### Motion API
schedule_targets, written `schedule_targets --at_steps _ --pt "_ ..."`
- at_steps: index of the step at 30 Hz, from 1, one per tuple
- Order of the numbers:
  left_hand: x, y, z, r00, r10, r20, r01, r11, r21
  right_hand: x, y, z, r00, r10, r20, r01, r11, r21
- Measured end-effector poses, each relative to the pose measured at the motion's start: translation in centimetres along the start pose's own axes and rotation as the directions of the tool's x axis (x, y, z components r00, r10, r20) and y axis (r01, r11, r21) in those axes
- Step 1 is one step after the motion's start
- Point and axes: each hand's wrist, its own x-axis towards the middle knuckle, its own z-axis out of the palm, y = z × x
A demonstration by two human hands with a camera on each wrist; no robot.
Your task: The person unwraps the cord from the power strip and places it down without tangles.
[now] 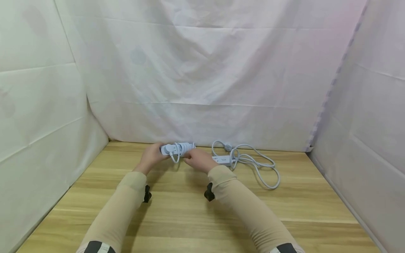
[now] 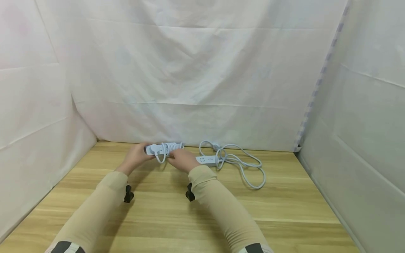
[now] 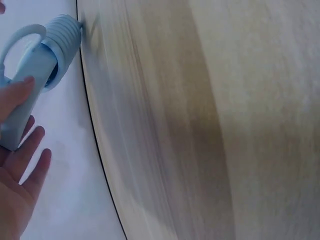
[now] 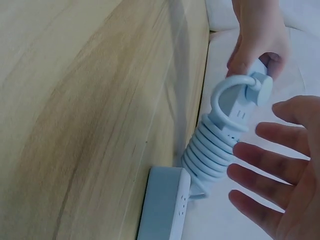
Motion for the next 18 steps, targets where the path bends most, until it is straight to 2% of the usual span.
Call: schedule_targets --at_steps 6,13,18 --pt "-0.5 0.6 0.0 0.998 0.051 -0.034 -0.051 0.999 0.0 -0.2 -0.4 0.3 0.997 -0.017 -0.074 0.019 1.0 0.022" --pt "-1.0 1.4 -0.6 0.993 0.1 -0.063 -0.098 0.994 0.039 -0.7 -1.2 0.2 0.994 -0.014 -0.111 0.019 0.999 0.045" --pt "-1.0 2.6 -1.3 0.985 0.15 -0.084 -0.146 0.988 0.055 -1.1 -1.5 -0.3 0.991 -0.011 -0.136 0.024 0.996 0.089"
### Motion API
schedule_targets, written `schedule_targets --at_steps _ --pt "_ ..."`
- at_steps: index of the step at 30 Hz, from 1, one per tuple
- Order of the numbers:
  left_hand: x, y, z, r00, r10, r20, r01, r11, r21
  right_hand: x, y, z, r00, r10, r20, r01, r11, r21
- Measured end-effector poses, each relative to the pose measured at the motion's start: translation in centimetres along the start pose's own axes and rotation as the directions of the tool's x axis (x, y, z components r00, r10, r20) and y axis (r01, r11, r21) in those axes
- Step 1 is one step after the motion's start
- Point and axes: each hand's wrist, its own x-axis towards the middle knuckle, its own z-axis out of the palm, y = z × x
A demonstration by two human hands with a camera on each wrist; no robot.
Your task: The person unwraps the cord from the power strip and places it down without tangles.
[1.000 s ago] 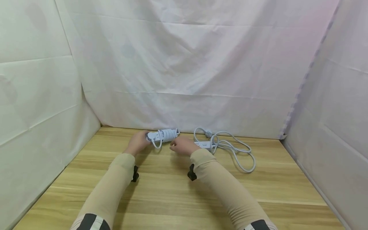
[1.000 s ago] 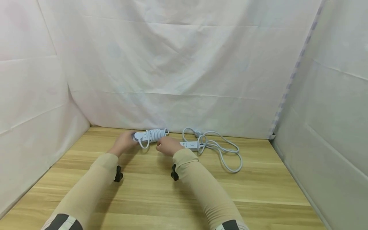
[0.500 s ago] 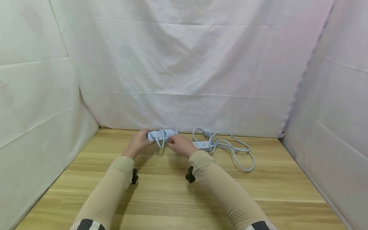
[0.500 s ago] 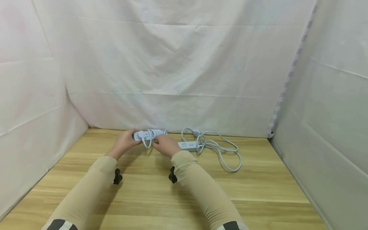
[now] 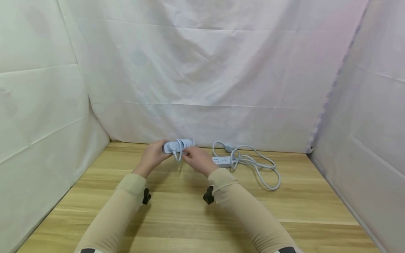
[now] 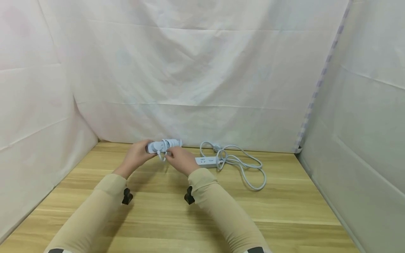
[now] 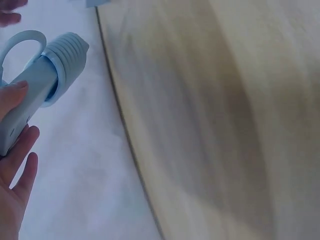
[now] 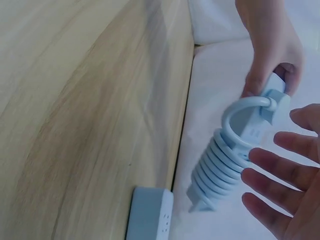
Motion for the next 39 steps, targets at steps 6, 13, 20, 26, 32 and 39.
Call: schedule_targets --at_steps 6,13,20,26,32,39 --pt "0.3 1.5 -0.7 0.992 0.095 -0.084 -0.093 0.995 0.038 -0.7 -0.7 -0.8 0.997 -0.012 -0.073 0.014 1.0 0.028" --pt "-0.1 2.8 -1.3 0.978 0.161 -0.135 -0.154 0.986 0.063 -0.9 -1.5 -1.5 0.991 -0.033 -0.128 0.033 0.999 -0.002" --pt "-0.8 4.1 -1.8 0.973 0.194 -0.123 -0.181 0.978 0.104 -1.4 -2.2 -2.0 0.989 -0.021 -0.147 0.027 0.999 0.039" --pt "-1.0 5.0 -2.2 0.946 0.283 -0.159 -0.265 0.956 0.126 -1.8 -2.6 -2.3 0.985 -0.032 -0.167 0.04 0.998 0.049" --pt "-1.5 5.8 -2.6 0.902 0.384 -0.199 -0.361 0.922 0.144 -2.4 -3.2 -2.7 0.97 -0.123 -0.209 0.12 0.992 -0.03" --pt "-2.2 6.8 -3.1 0.871 0.445 -0.211 -0.407 0.891 0.199 -3.1 -4.1 -3.1 0.954 -0.179 -0.242 0.154 0.981 -0.118"
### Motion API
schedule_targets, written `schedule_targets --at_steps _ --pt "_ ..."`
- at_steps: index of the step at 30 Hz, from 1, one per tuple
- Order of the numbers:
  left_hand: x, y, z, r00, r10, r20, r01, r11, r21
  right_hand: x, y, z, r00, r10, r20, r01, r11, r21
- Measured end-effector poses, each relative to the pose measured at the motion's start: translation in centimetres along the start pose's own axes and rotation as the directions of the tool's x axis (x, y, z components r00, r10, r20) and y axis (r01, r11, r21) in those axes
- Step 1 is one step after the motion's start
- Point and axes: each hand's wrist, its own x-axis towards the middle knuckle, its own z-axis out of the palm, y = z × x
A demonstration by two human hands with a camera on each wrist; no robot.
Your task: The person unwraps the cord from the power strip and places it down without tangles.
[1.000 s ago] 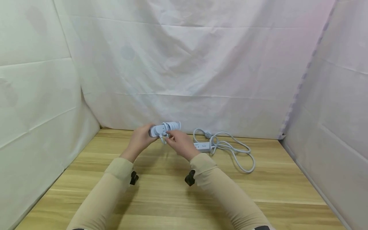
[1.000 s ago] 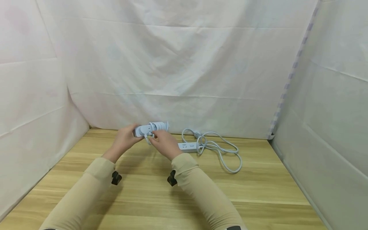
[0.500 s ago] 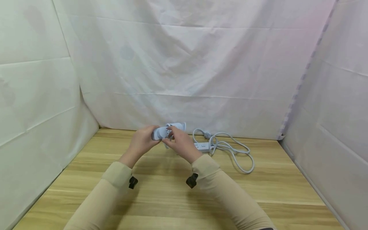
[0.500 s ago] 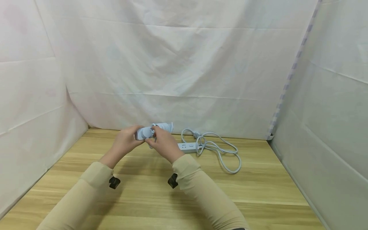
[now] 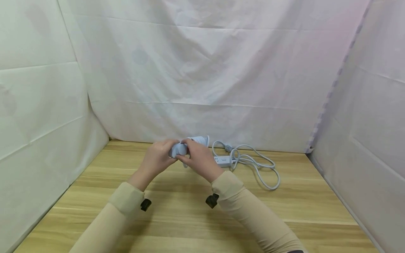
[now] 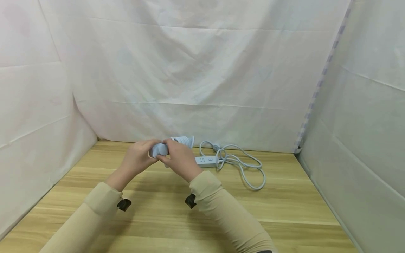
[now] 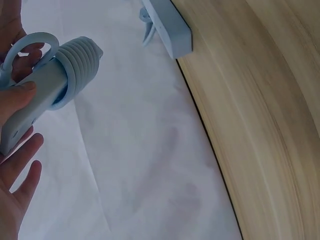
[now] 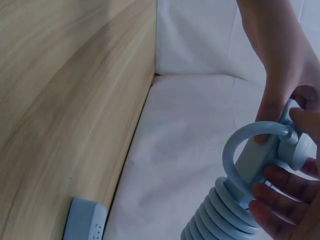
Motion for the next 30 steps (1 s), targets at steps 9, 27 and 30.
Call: schedule_targets --at_steps 9,27,30 --pt "0.2 2.0 -0.5 0.996 0.074 -0.039 -0.074 0.997 0.003 -1.6 0.1 -0.5 0.989 -0.111 -0.099 0.104 0.992 -0.069" --pt "-0.3 4.8 0.5 1.0 -0.006 0.027 0.009 0.994 -0.113 -4.3 0.0 -1.9 0.972 -0.198 -0.127 0.184 0.976 -0.112" --pt "-0.3 5.2 0.9 0.998 -0.041 0.058 0.046 0.994 -0.099 -4.8 0.0 -2.0 0.973 -0.198 -0.118 0.187 0.977 -0.105"
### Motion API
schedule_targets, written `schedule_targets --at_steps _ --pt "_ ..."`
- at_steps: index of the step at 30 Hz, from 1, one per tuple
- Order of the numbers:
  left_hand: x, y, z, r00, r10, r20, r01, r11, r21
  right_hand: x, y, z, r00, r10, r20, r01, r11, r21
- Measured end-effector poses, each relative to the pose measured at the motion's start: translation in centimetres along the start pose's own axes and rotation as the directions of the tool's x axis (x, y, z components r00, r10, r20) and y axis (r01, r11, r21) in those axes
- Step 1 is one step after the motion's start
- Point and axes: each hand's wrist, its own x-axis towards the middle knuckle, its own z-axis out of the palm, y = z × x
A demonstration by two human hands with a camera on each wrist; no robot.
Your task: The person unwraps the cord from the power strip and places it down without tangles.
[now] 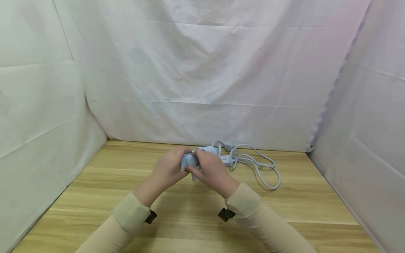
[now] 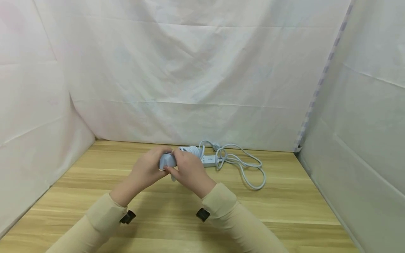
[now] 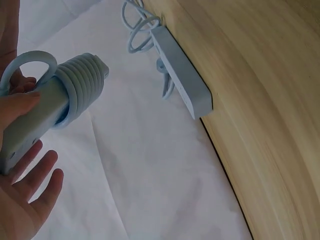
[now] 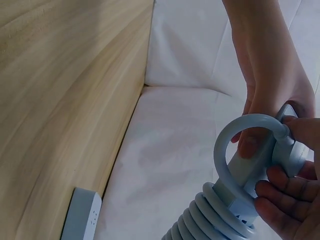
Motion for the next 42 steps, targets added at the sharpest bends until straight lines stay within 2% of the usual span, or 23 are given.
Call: schedule_targets --at_steps 4,7,15,24,29,38,42 --pt "0.0 0.6 0.4 1.0 -0.016 0.0 0.016 1.0 0.012 -0.6 -0.2 -0.5 1.0 -0.023 0.005 0.023 1.0 0.005" --pt "0.0 1.0 0.6 1.0 0.0 -0.03 0.001 0.999 0.035 -1.0 -0.4 -0.8 0.999 -0.035 0.0 0.035 0.999 0.0" --pt "0.2 1.5 1.1 0.986 0.13 -0.106 -0.125 0.991 0.046 -2.1 -0.3 -1.1 1.0 -0.009 0.014 0.009 1.0 0.014" --pt "-0.2 1.9 1.0 0.959 0.247 -0.139 -0.234 0.967 0.103 -3.2 -0.3 -1.1 0.998 -0.058 -0.024 0.058 0.998 0.014" --pt "-0.2 2.2 0.9 0.958 0.247 -0.143 -0.234 0.967 0.101 -3.2 -0.4 -1.6 0.996 -0.084 -0.023 0.085 0.996 0.029" --pt "-0.2 2.7 0.7 0.966 0.182 -0.182 -0.166 0.981 0.098 -3.1 -0.4 -1.7 0.995 -0.072 -0.064 0.076 0.995 0.062" --pt "-0.2 2.5 0.6 0.964 0.188 -0.188 -0.175 0.981 0.086 -3.0 -0.3 -2.2 0.996 -0.075 -0.04 0.078 0.993 0.086"
